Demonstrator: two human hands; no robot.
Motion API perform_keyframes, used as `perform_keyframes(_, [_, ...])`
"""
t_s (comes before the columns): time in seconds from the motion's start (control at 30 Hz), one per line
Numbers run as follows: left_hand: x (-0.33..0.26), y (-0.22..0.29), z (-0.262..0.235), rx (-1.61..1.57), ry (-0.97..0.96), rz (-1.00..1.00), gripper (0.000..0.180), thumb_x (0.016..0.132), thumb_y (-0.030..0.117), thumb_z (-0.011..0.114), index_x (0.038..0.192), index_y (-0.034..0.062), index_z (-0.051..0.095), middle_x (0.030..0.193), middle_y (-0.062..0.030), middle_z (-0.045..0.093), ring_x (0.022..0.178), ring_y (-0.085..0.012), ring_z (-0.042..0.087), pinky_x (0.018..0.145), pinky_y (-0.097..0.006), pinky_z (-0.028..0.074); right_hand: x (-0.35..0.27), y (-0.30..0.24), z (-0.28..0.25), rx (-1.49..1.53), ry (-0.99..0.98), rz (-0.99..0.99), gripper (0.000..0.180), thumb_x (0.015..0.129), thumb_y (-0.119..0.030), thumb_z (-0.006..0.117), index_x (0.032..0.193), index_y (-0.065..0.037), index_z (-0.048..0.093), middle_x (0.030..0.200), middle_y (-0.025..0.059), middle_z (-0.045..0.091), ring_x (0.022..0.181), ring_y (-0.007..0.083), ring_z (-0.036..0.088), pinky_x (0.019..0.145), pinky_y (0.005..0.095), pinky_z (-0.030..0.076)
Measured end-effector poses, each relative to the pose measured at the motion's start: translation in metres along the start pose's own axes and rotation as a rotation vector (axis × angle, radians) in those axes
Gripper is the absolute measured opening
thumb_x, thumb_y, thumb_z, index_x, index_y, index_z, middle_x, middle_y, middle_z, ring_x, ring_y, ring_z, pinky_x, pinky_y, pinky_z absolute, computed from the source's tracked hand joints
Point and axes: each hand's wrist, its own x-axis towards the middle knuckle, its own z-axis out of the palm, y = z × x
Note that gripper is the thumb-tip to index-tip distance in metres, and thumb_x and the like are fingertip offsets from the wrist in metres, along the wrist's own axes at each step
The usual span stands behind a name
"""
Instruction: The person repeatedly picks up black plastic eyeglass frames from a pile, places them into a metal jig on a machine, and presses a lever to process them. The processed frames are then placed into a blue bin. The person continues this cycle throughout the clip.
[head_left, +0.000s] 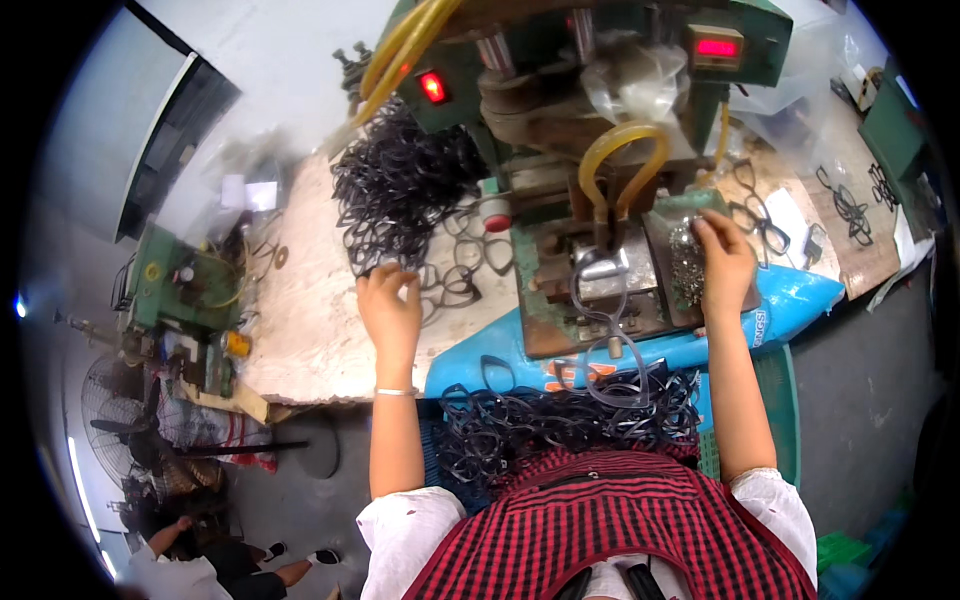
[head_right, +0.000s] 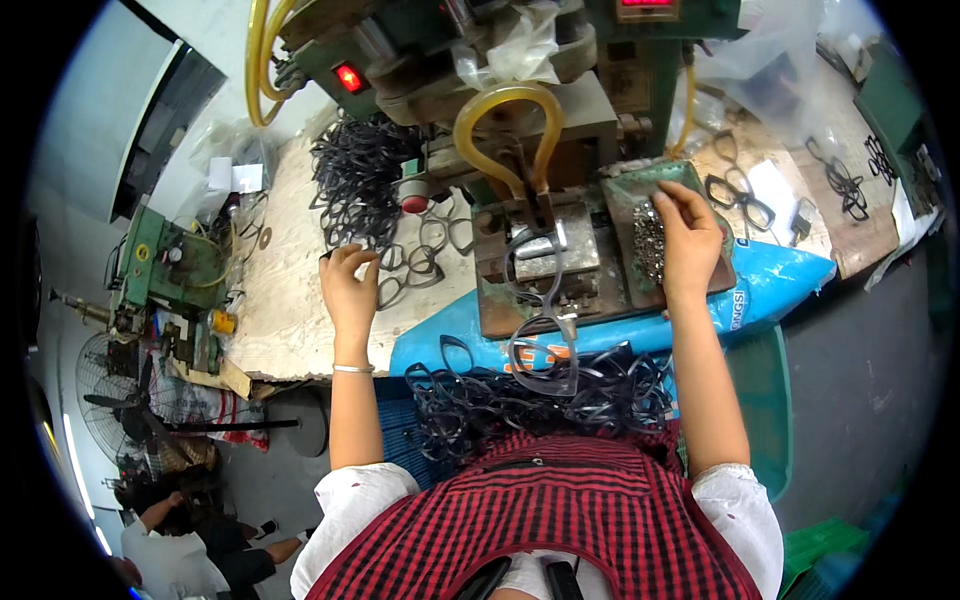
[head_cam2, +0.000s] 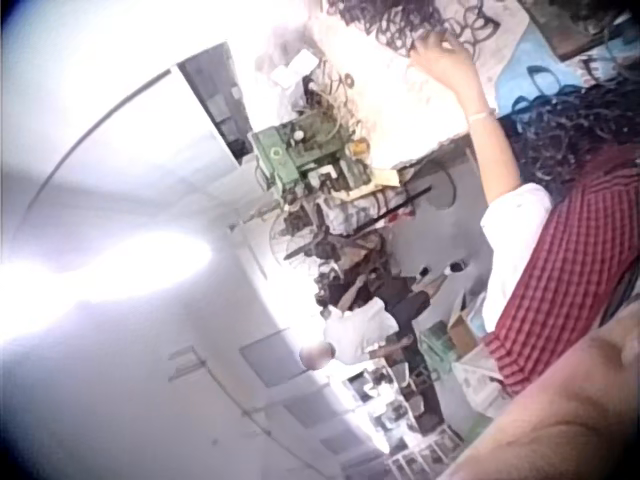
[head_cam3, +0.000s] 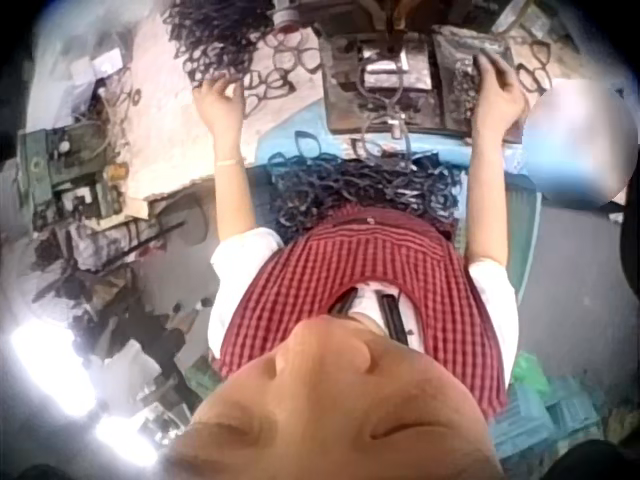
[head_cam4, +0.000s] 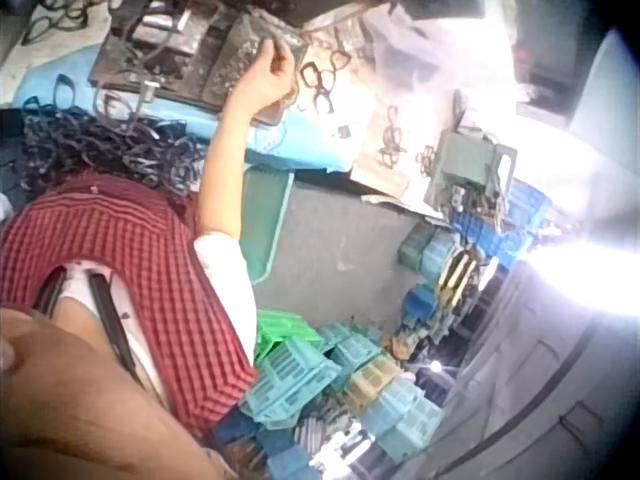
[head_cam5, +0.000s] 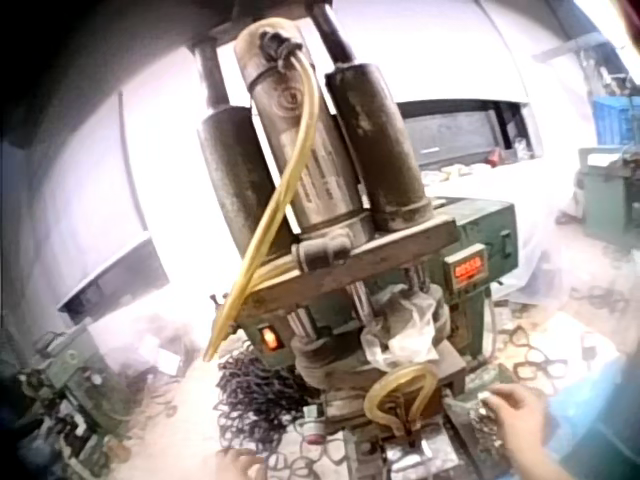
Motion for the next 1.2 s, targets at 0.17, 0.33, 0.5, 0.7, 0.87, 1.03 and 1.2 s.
perform_keyframes(0.17, [0.009, -0.020, 0.077, 0.280, -0.203, -0.309, 0.024, 0.078, 0.036, 0.077, 0.085, 0.0129, 0.077, 0.083, -0.0145, 0.074, 0.080, -0.0366, 0.072, 0.068, -0.048, 0.055, -0.014, 0.001, -0.039, -0.302, -0.040, -0.118, 0.014, 0.091, -0.004, 0.070, 0.103, 0.001, 0.073, 0.097, 0.0056, 0.072, 0.089, 0.0113, 0.065, 0.081, 0.0249, 0.051])
perform_keyframes(0.33, [0.008, -0.015, 0.091, 0.289, -0.264, -0.334, 0.024, 0.075, 0.033, 0.078, 0.083, 0.0104, 0.075, 0.085, -0.0166, 0.074, 0.083, -0.0378, 0.072, 0.070, -0.047, 0.056, -0.031, -0.014, -0.085, -0.499, 0.015, -0.201, 0.013, 0.089, -0.003, 0.069, 0.101, -0.002, 0.075, 0.091, 0.0081, 0.070, 0.083, 0.0165, 0.064, 0.076, 0.0289, 0.050])
perform_keyframes(0.5, [0.018, -0.040, 0.094, 0.026, -0.472, -0.285, 0.019, 0.083, 0.021, 0.069, 0.089, 0.0045, 0.076, 0.082, -0.0154, 0.075, 0.074, -0.0334, 0.071, 0.065, -0.042, 0.054, -0.037, -0.067, -0.037, -0.389, -0.306, -0.309, 0.016, 0.083, -0.002, 0.070, 0.098, -0.003, 0.075, 0.091, 0.0105, 0.071, 0.084, 0.0245, 0.066, 0.079, 0.0349, 0.051])
perform_keyframes(0.7, [0.011, -0.004, 0.067, -1.127, -0.259, -0.566, 0.014, 0.096, 0.017, 0.062, 0.090, 0.0049, 0.061, 0.077, -0.0039, 0.061, 0.060, -0.0109, 0.056, 0.050, -0.025, 0.041, -0.033, -0.064, 0.046, -0.071, -0.346, -0.257, 0.042, 0.079, -0.006, 0.074, 0.119, 0.000, 0.064, 0.093, 0.0118, 0.072, 0.090, 0.0280, 0.068, 0.083, 0.0355, 0.051])
perform_keyframes(0.87, [-0.009, 0.063, 0.013, -1.773, -0.030, -0.392, 0.013, 0.099, 0.006, 0.053, 0.110, 0.0037, 0.058, 0.103, -0.0122, 0.064, 0.089, -0.0203, 0.061, 0.077, -0.035, 0.053, -0.050, -0.065, 0.051, 0.047, -0.319, -0.147, 0.047, 0.083, -0.001, 0.071, 0.128, 0.002, 0.056, 0.093, 0.0088, 0.073, 0.095, 0.0138, 0.066, 0.091, 0.0282, 0.048])
perform_keyframes(1.03, [0.022, 0.151, -0.068, -1.456, 0.219, 0.275, 0.016, 0.103, 0.013, 0.055, 0.111, 0.0006, 0.060, 0.104, -0.0170, 0.065, 0.087, -0.0221, 0.063, 0.076, -0.034, 0.056, -0.050, -0.082, 0.058, 0.147, -0.423, -0.001, 0.054, 0.084, 0.001, 0.070, 0.134, 0.002, 0.051, 0.095, 0.0066, 0.072, 0.102, 0.0126, 0.064, 0.094, 0.0292, 0.048])
perform_keyframes(1.2, [0.028, 0.157, -0.070, -1.220, 0.187, 0.447, 0.014, 0.099, -0.002, 0.051, 0.111, -0.0058, 0.058, 0.100, -0.0195, 0.067, 0.089, -0.0266, 0.067, 0.082, -0.038, 0.058, -0.072, -0.111, 0.052, 0.169, -0.404, 0.067, 0.057, 0.085, 0.003, 0.068, 0.138, 0.002, 0.048, 0.110, 0.0101, 0.070, 0.113, 0.0136, 0.060, 0.100, 0.0330, 0.046])
